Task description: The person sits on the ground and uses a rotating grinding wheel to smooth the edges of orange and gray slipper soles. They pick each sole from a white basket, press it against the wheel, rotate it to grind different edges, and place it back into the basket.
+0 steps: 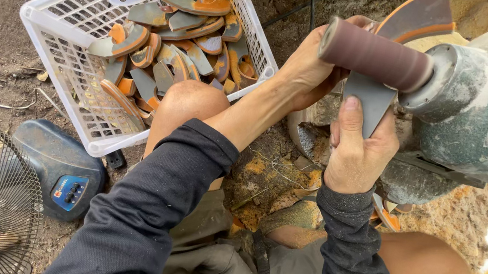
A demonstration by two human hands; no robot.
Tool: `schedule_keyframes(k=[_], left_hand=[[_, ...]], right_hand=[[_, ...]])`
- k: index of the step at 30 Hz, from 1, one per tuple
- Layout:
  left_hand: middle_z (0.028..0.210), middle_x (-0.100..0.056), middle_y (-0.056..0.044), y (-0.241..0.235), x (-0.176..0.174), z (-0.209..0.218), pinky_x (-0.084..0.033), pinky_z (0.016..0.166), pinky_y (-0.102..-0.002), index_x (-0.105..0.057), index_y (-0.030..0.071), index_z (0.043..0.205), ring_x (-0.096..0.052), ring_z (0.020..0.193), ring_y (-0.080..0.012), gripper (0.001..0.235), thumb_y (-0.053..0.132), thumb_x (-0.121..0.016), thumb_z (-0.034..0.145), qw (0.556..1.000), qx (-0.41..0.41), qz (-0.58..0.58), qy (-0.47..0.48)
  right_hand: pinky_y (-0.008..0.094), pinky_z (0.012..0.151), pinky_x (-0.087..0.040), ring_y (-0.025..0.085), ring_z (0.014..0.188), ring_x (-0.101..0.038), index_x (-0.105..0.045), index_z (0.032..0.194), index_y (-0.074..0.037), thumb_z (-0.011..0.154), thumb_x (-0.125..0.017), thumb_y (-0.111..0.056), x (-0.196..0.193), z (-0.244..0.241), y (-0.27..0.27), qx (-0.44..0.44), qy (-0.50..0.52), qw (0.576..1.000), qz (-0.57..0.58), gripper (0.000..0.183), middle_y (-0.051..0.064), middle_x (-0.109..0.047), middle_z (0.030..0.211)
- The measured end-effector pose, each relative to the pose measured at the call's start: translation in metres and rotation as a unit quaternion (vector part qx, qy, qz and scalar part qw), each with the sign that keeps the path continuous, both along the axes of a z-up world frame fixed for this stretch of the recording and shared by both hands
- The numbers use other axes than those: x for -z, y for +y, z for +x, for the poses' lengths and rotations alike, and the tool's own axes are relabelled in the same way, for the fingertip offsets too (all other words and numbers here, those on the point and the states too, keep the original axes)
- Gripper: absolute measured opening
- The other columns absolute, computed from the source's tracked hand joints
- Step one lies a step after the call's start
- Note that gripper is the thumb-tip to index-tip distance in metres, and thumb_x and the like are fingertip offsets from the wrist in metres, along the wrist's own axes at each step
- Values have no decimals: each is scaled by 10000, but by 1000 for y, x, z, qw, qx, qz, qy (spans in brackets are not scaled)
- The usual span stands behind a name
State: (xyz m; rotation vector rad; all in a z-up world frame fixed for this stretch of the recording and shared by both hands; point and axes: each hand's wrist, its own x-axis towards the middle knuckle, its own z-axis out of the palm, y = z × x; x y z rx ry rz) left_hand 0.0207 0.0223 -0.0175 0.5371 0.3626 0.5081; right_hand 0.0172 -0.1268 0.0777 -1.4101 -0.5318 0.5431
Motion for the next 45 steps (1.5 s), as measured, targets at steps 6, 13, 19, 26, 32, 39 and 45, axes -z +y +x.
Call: schedule_keyframes(k=[6, 13, 19, 26, 32, 39, 45], left_hand=[[1122, -700, -86, -10, -13, -17, -550, 919, -372, -591, -6, 1290, -650, 995, -173, 298, 126, -661, 1032, 999, 9, 31, -20], [1128, -742, -88, -33, -39, -69, -572, 971, -375, -601, 57, 1241, -716, 1058, -191, 203, 181, -548, 1089, 998, 54, 14, -27], [1086, -729, -58, -38, -29, -67, -573, 922, -366, -623, 67, 1248, -697, 986, -149, 222, 180, -525, 1084, 998, 58, 0, -8], [1006, -735, -87, -16, -15, -22, -572, 871, -400, -680, -1, 1094, -681, 905, -184, 136, 55, -556, 1106, 998, -9, 40, -57], [1060, -715, -85, -36, -31, -63, -590, 870, -370, -614, 16, 1245, -693, 927, -170, 224, 139, -480, 1114, 999, 41, 28, 19], [1031, -712, -84, -15, -76, -77, -652, 738, -405, -466, 241, 1331, -728, 861, -216, 304, 260, -364, 1046, 977, 149, 61, 142], [1047, -707, -124, 22, -85, -51, -690, 692, -466, -561, 104, 1292, -771, 882, -266, 386, 378, -472, 1036, 971, 175, 90, 135]], right_hand=[[231, 527, -347, 54, 594, -425, -644, 1110, 24, 1033, -661, -109, -6, 8, -13, -18, 42, 999, -7, 155, 18, -582, 842], [215, 478, -304, 42, 546, -402, -664, 1091, 55, 949, -677, -102, -36, 8, -41, -69, 94, 990, -82, 212, 18, -609, 815], [221, 506, -336, 46, 570, -421, -699, 1021, 41, 952, -666, -116, -54, 9, -41, -55, 12, 980, -189, 175, -15, -564, 732], [291, 749, -507, 121, 787, -614, -679, 1135, 33, 1029, -645, -103, -57, 7, -14, -39, -299, 941, -151, 176, 58, -665, 885], [336, 669, -523, 184, 696, -647, -708, 1052, 11, 958, -658, -170, -66, 4, -33, -72, -220, 941, -246, 210, 100, -693, 768], [422, 617, -507, 328, 631, -671, -691, 978, 2, 974, -636, -280, -64, -8, -43, -104, -321, 854, -395, 288, 195, -669, 694], [373, 586, -562, 268, 719, -724, -620, 1109, -31, 1075, -444, -394, -36, -7, -44, -108, -6, 956, -272, 404, 157, -745, 917]])
